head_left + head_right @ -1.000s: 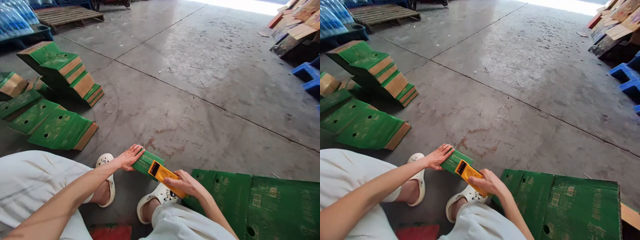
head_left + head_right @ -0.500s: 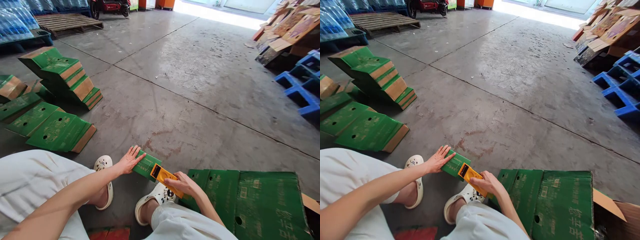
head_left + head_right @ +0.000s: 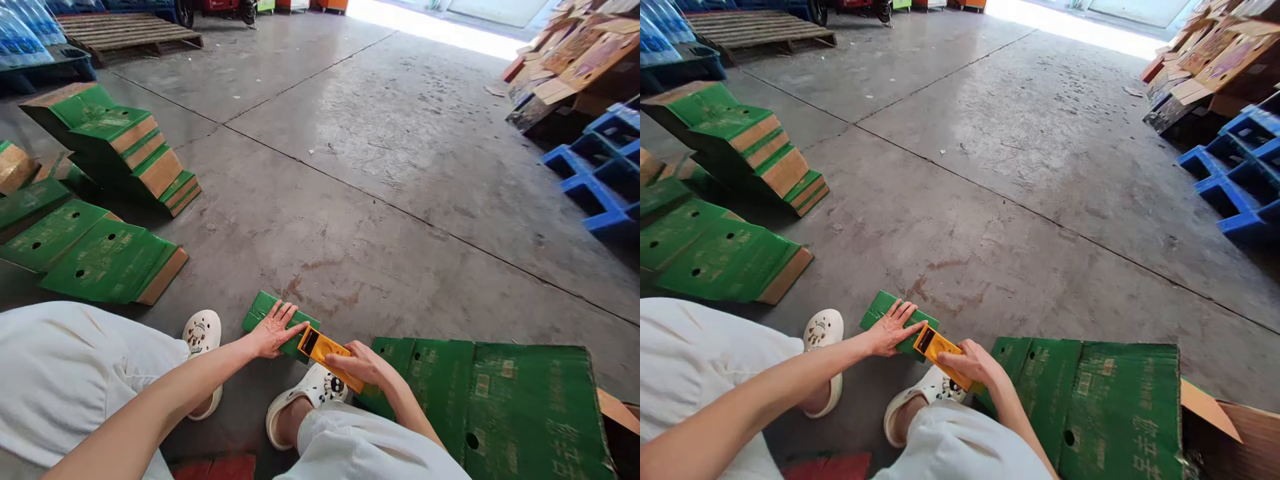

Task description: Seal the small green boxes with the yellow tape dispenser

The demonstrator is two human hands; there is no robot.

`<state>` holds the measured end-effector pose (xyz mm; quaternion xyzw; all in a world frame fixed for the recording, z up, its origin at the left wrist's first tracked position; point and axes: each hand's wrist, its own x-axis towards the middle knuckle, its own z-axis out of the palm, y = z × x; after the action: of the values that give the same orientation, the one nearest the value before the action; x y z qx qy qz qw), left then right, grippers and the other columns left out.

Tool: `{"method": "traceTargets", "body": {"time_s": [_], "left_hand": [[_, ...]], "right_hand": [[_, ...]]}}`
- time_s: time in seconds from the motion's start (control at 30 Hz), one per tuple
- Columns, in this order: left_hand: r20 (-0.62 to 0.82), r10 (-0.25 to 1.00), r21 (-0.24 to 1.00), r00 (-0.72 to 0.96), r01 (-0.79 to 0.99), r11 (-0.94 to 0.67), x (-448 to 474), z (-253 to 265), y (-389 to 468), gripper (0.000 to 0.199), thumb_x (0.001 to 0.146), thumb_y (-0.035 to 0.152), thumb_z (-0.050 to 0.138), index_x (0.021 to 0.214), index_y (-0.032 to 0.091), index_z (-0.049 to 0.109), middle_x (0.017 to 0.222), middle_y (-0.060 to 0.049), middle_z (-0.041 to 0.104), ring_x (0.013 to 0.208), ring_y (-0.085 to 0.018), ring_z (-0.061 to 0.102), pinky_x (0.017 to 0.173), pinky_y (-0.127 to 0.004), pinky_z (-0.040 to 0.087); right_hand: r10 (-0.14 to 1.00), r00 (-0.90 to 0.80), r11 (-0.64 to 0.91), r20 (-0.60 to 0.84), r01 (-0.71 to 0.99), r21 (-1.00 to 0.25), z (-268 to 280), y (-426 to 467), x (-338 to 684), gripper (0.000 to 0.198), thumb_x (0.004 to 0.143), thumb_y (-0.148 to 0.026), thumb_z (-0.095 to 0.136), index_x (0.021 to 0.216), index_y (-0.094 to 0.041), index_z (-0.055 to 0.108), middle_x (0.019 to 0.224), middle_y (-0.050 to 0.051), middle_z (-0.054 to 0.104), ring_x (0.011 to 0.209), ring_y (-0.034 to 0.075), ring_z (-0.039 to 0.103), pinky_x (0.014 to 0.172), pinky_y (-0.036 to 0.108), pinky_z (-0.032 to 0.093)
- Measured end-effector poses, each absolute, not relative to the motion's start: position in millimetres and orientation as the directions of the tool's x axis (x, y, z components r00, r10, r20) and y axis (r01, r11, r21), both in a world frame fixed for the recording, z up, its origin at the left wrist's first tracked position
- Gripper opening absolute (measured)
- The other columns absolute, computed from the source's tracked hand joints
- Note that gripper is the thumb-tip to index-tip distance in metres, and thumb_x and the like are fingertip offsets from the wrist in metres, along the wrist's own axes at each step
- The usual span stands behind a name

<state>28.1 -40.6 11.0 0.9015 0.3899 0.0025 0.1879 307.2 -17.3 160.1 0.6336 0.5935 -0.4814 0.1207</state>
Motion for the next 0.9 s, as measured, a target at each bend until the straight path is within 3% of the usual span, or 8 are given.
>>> {"method": "traceTargets", "body": {"time_s": [0.2, 0.37, 0.47, 0.57, 0.7, 0.9], "left_hand": [[-0.118, 0.664, 0.304, 0.739, 0.663, -0.684, 0, 21, -33, 0.132, 0.068, 0.033, 0.094, 0.174, 0.033, 0.016, 0.179, -0.020, 0.014, 0.162, -0.048, 0.019, 0.132, -0.065, 0.011], [-0.150, 0.652, 0.247, 0.743, 0.667, -0.703, -58, 33, -14, 0.133, 0.067, 0.030, 0.094, 0.174, 0.034, 0.015, 0.179, -0.020, 0.015, 0.161, -0.049, 0.021, 0.131, -0.070, 0.008], [-0.206, 0.655, 0.203, 0.726, 0.687, -0.698, -78, 34, -10, 0.131, 0.068, 0.025, 0.091, 0.174, 0.032, 0.015, 0.180, -0.023, 0.009, 0.163, -0.049, 0.016, 0.129, -0.072, 0.007], [-0.209, 0.680, 0.150, 0.703, 0.710, -0.688, -73, 26, -22, 0.123, 0.075, 0.020, 0.082, 0.175, 0.022, 0.010, 0.180, -0.024, 0.000, 0.167, -0.044, 0.002, 0.131, -0.069, 0.007], [-0.131, 0.740, 0.109, 0.659, 0.752, -0.650, -52, 12, -46, 0.106, 0.092, 0.033, 0.070, 0.173, 0.009, 0.007, 0.180, -0.023, 0.000, 0.167, -0.037, -0.008, 0.132, -0.068, 0.001], [-0.081, 0.746, 0.098, 0.661, 0.750, -0.654, -50, 7, -48, 0.099, 0.098, 0.043, 0.070, 0.174, 0.016, 0.013, 0.180, -0.021, 0.006, 0.168, -0.036, -0.001, 0.132, -0.066, 0.007]], "right_hand": [[0.599, -0.232, -0.289, -0.766, 0.830, -0.477, 157, -20, 293, 0.047, 0.075, -0.065, 0.074, 0.058, -0.025, 0.057, 0.059, 0.003, 0.051, 0.059, 0.018, 0.045, 0.054, 0.031, 0.029], [0.526, -0.349, -0.252, -0.776, 0.807, -0.533, 141, -4, 259, 0.051, 0.082, -0.069, 0.067, 0.070, -0.020, 0.060, 0.065, 0.000, 0.054, 0.061, 0.014, 0.046, 0.053, 0.027, 0.027], [0.528, -0.379, -0.218, -0.760, 0.805, -0.552, 134, 8, 241, 0.051, 0.085, -0.068, 0.066, 0.071, -0.019, 0.060, 0.067, -0.001, 0.054, 0.062, 0.013, 0.047, 0.053, 0.027, 0.027], [0.534, -0.366, -0.194, -0.762, 0.824, -0.533, 129, 13, 233, 0.049, 0.085, -0.066, 0.068, 0.070, -0.019, 0.059, 0.067, -0.001, 0.053, 0.062, 0.013, 0.048, 0.054, 0.027, 0.027], [0.511, -0.359, -0.213, -0.781, 0.827, -0.520, 125, 6, 234, 0.049, 0.085, -0.066, 0.067, 0.071, -0.019, 0.059, 0.067, -0.001, 0.053, 0.061, 0.012, 0.047, 0.054, 0.026, 0.028], [0.494, -0.395, -0.302, -0.775, 0.757, -0.579, 130, -11, 257, 0.058, 0.079, -0.076, 0.067, 0.078, -0.018, 0.063, 0.071, 0.000, 0.057, 0.063, 0.013, 0.048, 0.054, 0.026, 0.028]]}}
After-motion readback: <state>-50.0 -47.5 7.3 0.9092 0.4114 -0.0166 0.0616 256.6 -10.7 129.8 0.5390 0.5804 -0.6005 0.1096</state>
